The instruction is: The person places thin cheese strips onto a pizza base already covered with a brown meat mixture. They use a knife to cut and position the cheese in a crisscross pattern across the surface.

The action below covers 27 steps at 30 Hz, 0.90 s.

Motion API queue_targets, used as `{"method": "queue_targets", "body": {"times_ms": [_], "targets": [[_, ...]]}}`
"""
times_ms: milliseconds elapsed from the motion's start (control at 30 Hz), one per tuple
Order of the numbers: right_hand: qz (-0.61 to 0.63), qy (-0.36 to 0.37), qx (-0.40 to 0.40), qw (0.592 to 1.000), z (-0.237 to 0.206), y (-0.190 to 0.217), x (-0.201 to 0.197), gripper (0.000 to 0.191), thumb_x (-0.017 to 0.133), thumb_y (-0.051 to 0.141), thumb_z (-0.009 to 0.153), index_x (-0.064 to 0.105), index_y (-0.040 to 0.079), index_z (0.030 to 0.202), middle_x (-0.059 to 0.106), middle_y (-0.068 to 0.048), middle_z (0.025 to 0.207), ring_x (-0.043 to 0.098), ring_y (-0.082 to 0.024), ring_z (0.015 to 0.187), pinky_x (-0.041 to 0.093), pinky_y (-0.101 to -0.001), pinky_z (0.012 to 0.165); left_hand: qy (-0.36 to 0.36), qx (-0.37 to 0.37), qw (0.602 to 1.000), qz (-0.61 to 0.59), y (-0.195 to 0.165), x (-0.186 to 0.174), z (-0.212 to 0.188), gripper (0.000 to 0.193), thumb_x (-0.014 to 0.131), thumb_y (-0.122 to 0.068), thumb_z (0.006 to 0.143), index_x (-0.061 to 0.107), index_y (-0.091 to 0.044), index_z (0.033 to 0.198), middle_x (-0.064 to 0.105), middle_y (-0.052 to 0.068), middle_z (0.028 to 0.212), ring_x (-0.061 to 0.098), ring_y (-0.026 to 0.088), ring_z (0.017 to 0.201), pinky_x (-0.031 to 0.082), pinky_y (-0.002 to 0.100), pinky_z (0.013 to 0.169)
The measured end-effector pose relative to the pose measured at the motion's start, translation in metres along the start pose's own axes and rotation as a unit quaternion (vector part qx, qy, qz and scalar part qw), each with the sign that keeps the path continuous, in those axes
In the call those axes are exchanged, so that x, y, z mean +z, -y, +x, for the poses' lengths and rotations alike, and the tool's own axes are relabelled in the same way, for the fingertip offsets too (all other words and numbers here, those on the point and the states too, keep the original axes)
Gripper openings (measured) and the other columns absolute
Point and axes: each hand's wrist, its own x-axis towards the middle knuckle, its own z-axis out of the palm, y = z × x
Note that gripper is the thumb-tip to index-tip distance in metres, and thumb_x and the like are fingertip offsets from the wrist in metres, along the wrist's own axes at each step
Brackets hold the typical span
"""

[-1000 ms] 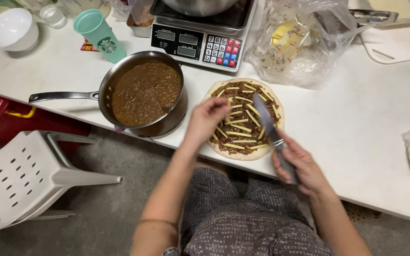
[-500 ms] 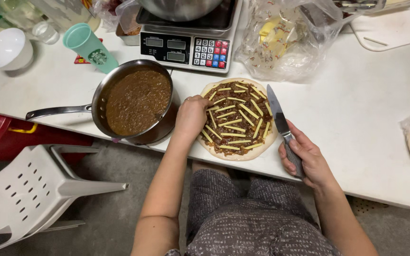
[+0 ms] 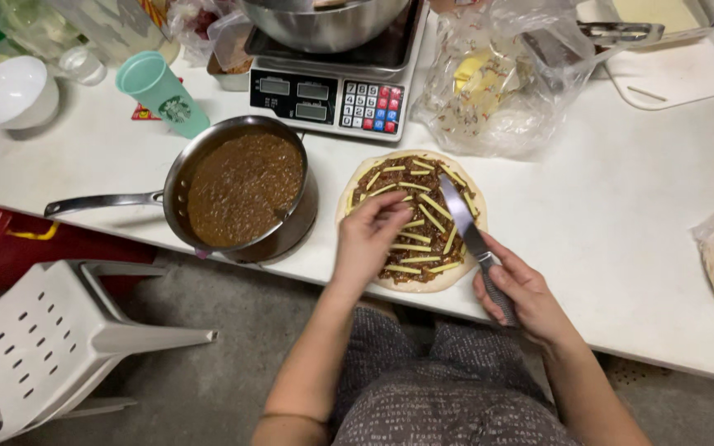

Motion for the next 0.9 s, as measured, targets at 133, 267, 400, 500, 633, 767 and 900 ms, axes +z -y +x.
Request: {"method": "queue_targets", "body": {"times_ms": [133,267,400,500,633,767,900], "targets": [[-0.058,0.052,-0.029,0.997,-0.004,-0.007,0.007,0.061,0.048,0.02,0.103,0.031,0.012,0.161,0.064,-0.006,0.084,0.051,-0.008,0.055,0.044,-0.0218,0.045,0.031,-0.035,0.98,-0.196,0.015,0.02,0.004,0.036,0.071,-0.007,0.096,0.064,0.002,0.13,0.073,0.009,0.109,0.07,0.013,0.095,0.06,0.026,0.087],[-0.053,0.08,-0.003,0.995,-0.007,-0.007,0.009,0.057,0.048,0.017,0.104,0.036,0.01,0.16,0.064,-0.007,0.085,0.051,-0.008,0.055,0.044,-0.0218,0.046,0.072,-0.124,0.933,-0.329,0.025,0.019,0.003,0.031,0.069,-0.006,0.097,0.065,0.004,0.126,0.073,0.01,0.107,0.071,0.016,0.092,0.062,0.028,0.083],[-0.045,0.083,0.015,0.995,-0.007,-0.007,0.009,0.058,0.048,0.017,0.103,0.037,0.01,0.159,0.064,-0.007,0.083,0.05,-0.008,0.054,0.043,-0.0223,0.043,0.09,-0.155,0.914,-0.364,0.03,0.012,0.002,0.025,0.069,-0.006,0.098,0.067,0.006,0.121,0.073,0.011,0.104,0.072,0.017,0.09,0.062,0.029,0.082],[-0.049,0.084,0.014,0.995,-0.008,-0.008,0.006,0.058,0.048,0.017,0.103,0.036,0.01,0.159,0.065,-0.007,0.083,0.051,-0.007,0.054,0.044,-0.0219,0.044,0.081,-0.154,0.923,-0.342,0.026,0.007,0.005,0.023,0.07,-0.005,0.097,0.067,0.005,0.117,0.074,0.011,0.101,0.072,0.018,0.085,0.062,0.029,0.081],[-0.093,0.054,-0.021,0.994,-0.01,-0.006,-0.01,0.059,0.048,0.018,0.102,0.036,0.012,0.159,0.068,-0.007,0.082,0.051,-0.008,0.052,0.044,-0.0223,0.042,0.061,-0.094,0.975,-0.192,0.008,-0.001,0.019,0.023,0.071,-0.007,0.095,0.071,0.002,0.117,0.075,0.011,0.097,0.072,0.014,0.084,0.06,0.026,0.079],[-0.089,-0.052,-0.042,0.994,-0.017,0.0,-0.031,0.059,0.049,0.015,0.102,0.038,0.013,0.16,0.067,-0.008,0.083,0.052,-0.009,0.053,0.044,-0.0233,0.045,0.013,0.089,0.992,0.082,-0.015,0.002,0.049,0.018,0.073,-0.011,0.096,0.075,-0.003,0.112,0.076,0.01,0.098,0.072,0.018,0.085,0.059,0.029,0.078],[-0.024,-0.117,-0.089,0.989,-0.02,-0.005,-0.036,0.06,0.05,0.014,0.104,0.038,0.012,0.162,0.065,-0.008,0.084,0.051,-0.009,0.055,0.044,-0.0234,0.048,0.011,0.15,0.971,0.188,-0.027,0.018,0.082,0.017,0.072,-0.015,0.096,0.075,-0.008,0.11,0.075,0.011,0.102,0.073,0.024,0.086,0.059,0.035,0.08]]}}
